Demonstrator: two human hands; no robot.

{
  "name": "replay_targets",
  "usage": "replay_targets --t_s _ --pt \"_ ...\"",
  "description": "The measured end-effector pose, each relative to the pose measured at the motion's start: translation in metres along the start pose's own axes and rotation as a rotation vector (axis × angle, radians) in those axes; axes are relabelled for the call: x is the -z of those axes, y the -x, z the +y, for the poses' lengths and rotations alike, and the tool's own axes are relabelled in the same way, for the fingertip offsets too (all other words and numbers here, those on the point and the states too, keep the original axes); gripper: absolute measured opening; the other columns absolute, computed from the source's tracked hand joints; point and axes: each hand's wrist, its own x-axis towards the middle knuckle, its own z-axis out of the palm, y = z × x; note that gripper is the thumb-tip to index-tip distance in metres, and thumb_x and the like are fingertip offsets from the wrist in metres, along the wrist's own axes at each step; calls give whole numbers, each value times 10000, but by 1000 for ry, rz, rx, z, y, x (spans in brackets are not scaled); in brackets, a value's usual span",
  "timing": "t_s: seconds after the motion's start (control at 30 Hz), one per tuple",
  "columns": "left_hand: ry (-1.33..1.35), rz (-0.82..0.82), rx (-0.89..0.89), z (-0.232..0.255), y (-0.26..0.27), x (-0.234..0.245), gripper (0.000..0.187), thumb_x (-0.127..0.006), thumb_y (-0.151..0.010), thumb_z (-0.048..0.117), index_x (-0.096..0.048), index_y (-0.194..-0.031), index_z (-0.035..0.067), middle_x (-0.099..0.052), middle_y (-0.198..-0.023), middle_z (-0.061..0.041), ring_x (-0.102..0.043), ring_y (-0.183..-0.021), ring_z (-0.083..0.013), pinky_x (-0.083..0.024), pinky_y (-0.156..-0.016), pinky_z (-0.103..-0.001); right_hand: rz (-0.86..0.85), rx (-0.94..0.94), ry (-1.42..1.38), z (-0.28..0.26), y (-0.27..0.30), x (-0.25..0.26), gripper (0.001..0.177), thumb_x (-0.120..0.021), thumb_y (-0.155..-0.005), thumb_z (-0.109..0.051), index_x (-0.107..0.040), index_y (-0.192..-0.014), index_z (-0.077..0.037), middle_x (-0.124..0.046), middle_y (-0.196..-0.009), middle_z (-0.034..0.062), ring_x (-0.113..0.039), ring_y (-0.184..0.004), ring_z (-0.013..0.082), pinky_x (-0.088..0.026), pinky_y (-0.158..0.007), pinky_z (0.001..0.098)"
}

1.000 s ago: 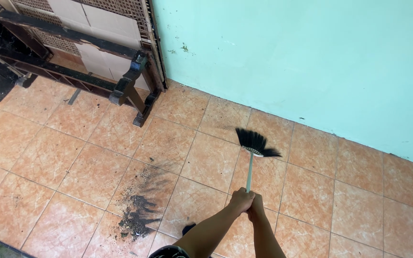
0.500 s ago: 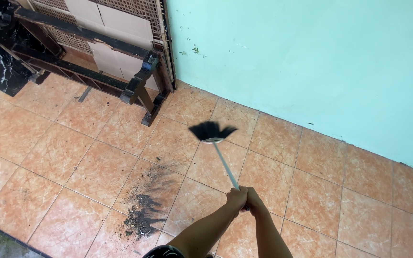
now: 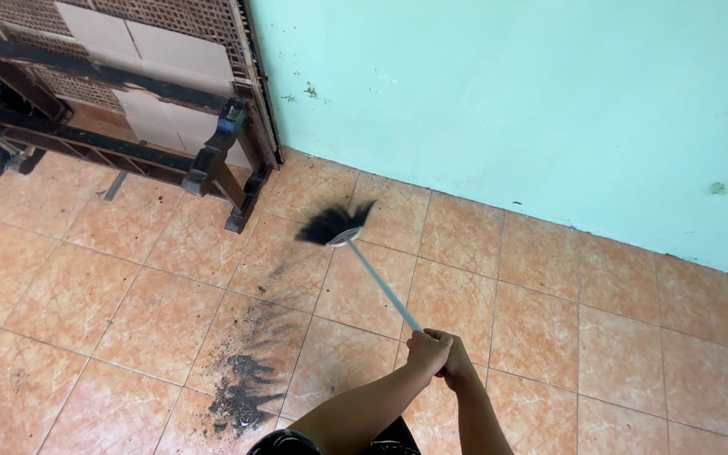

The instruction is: Sweeping a pile of dust and debris on a tiled floor using a broom.

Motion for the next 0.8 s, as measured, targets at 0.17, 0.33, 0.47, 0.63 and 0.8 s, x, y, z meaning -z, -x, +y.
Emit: replay_targets --t_s 0.17,0.33,0.47,0.63,0.8 --pt "-300 8 -178 15 -6 -8 697 -673 -878 469 -472 -1300 -48 -531 -1265 -235 -708 -1057 -324 -617 -734 -345 102 102 -227 7 -11 12 352 -513 -979 -138 -656 -1236 54 -642 -756 66 -526 -501 124 -351 -398 266" --pt "-270 -93 -221 27 -28 -23 614 -599 -917 445 -512 -1260 -57 -642 -1125 -244 -739 -931 -325 -609 -706 -362 183 90 -272 11 -37 35 270 -476 -991 -185 -644 -1081 6 -577 -722 59 -485 -486 130 -346 -385 274" --pt "-164 -211 -198 37 -55 -30 591 -642 -901 386 -553 -1202 -116 -687 -1014 -230 -745 -769 -285 -628 -603 -373 331 -83 -247 -11 -48 43 282 -423 -996 -173 -583 -1008 59 -639 -767 151 -623 -546 231 -513 -443 362" --pt "-149 -219 -143 52 -75 -40 555 -652 -900 387 -648 -1082 -138 -724 -932 -256 -725 -673 -280 -562 -499 -350 224 -113 -257 1 -88 71 318 -409 -1001 -194 -575 -986 77 -609 -721 188 -579 -509 269 -473 -409 356" --pt "-84 -210 -104 73 -81 -42 534 -639 -914 400 -636 -1090 -104 -716 -946 -243 -733 -679 -274 -577 -512 -366 225 -107 -154 -30 -95 73 304 -451 -979 -170 -585 -981 104 -627 -696 191 -596 -507 270 -465 -396 350"
